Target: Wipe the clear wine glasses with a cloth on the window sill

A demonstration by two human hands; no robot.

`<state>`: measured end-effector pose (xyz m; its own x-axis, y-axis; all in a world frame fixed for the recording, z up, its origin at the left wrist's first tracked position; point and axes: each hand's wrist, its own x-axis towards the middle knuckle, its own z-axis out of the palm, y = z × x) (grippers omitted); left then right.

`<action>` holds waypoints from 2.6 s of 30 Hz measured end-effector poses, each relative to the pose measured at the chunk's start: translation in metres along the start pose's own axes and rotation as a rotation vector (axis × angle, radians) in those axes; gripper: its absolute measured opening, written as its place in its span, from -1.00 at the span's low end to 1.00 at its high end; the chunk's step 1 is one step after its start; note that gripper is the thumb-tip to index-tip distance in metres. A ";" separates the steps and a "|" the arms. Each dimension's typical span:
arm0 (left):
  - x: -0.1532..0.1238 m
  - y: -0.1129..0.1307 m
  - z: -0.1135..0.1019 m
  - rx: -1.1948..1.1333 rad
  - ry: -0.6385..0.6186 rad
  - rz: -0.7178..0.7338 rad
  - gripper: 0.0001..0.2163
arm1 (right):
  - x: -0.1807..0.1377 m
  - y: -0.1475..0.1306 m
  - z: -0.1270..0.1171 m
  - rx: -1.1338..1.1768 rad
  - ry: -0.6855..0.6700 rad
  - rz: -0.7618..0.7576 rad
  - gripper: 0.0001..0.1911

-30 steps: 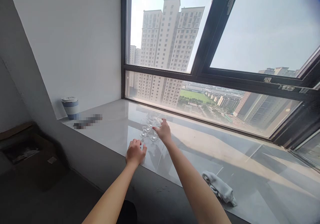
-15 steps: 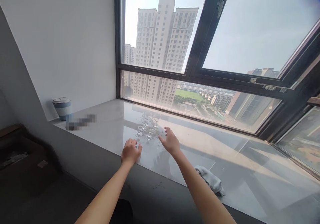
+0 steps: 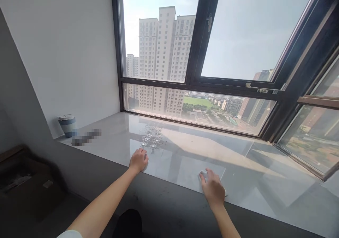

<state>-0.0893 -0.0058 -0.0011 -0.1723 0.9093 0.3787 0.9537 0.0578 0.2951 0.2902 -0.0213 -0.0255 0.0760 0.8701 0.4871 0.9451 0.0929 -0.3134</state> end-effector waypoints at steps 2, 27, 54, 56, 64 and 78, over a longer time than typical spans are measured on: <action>0.013 0.001 0.005 -0.035 -0.057 0.011 -0.72 | -0.002 0.004 0.007 0.068 0.129 -0.008 -0.58; 0.043 0.066 0.044 -0.023 -0.277 0.082 -0.61 | 0.003 0.004 0.014 0.134 0.261 -0.012 -0.80; -0.025 0.113 0.029 -0.044 0.080 -0.073 -0.60 | 0.002 0.004 0.012 0.142 0.257 -0.024 -0.84; -0.022 0.115 0.030 -0.031 0.021 -0.025 -0.64 | 0.002 0.004 0.013 0.149 0.264 -0.026 -0.81; -0.028 0.113 0.032 -0.034 0.052 0.093 -0.76 | 0.001 0.006 0.018 0.159 0.273 -0.037 -0.74; -0.030 0.116 0.031 -0.004 0.068 0.037 -0.78 | 0.002 0.008 0.024 0.172 0.305 -0.061 -0.78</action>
<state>0.0338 -0.0135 -0.0050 -0.1531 0.8809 0.4478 0.9587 0.0226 0.2834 0.2904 -0.0071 -0.0460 0.1370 0.6781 0.7221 0.8853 0.2432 -0.3964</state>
